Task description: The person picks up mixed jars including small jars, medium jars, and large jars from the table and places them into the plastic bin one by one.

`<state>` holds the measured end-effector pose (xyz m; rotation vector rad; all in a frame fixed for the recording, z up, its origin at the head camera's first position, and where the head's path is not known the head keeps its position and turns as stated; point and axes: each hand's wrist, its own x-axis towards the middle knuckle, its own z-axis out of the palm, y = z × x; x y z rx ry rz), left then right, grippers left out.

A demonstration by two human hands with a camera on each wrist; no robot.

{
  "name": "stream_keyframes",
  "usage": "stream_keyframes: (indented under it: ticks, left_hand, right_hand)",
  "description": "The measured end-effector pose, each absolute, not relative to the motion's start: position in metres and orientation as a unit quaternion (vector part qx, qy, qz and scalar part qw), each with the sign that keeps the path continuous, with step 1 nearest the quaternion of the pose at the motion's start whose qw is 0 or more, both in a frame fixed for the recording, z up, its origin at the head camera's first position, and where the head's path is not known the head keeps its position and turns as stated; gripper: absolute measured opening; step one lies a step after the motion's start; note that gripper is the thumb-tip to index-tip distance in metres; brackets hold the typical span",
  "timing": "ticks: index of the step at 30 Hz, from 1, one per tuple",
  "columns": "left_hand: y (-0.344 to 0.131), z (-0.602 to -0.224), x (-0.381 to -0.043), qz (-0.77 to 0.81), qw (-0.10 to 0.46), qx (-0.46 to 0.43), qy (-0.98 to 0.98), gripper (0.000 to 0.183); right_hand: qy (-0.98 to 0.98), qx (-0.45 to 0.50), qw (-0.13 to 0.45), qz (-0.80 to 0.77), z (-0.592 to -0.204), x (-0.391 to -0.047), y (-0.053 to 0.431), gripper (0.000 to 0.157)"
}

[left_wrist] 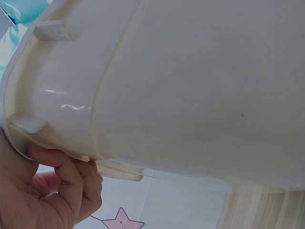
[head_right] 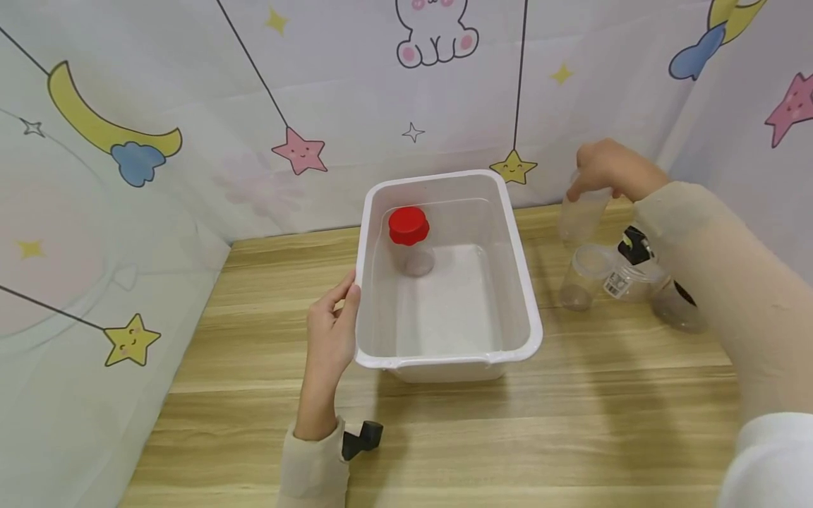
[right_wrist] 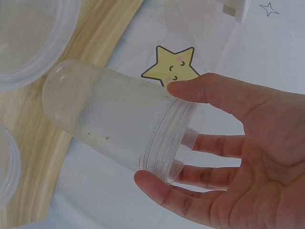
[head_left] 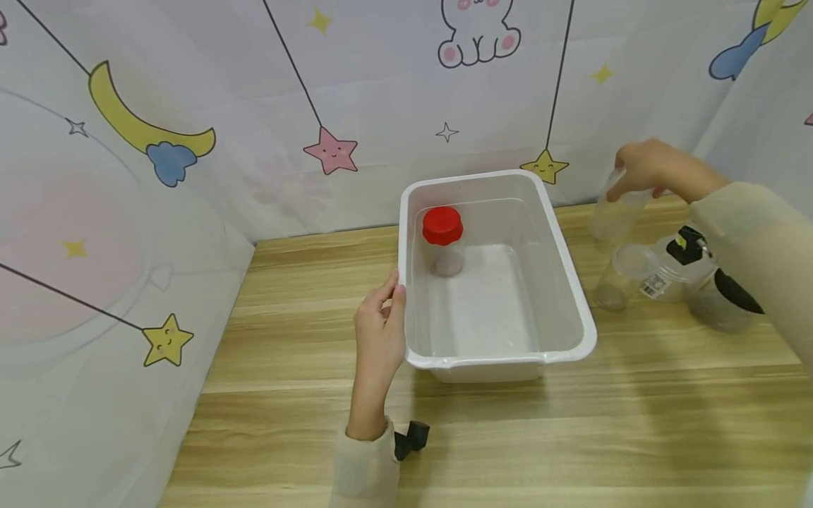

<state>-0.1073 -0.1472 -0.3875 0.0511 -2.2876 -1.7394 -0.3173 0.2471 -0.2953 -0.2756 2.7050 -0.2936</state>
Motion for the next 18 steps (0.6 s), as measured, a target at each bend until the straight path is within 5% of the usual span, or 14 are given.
stream_keyframes:
  ticks: [18]
  left_hand:
    - [-0.147, -0.388, -0.109, -0.596, 0.135, 0.013, -0.791, 0.040]
  right_hand:
    - [0.973, -0.106, 0.181, -0.091, -0.276, -0.318, 0.250, 0.071]
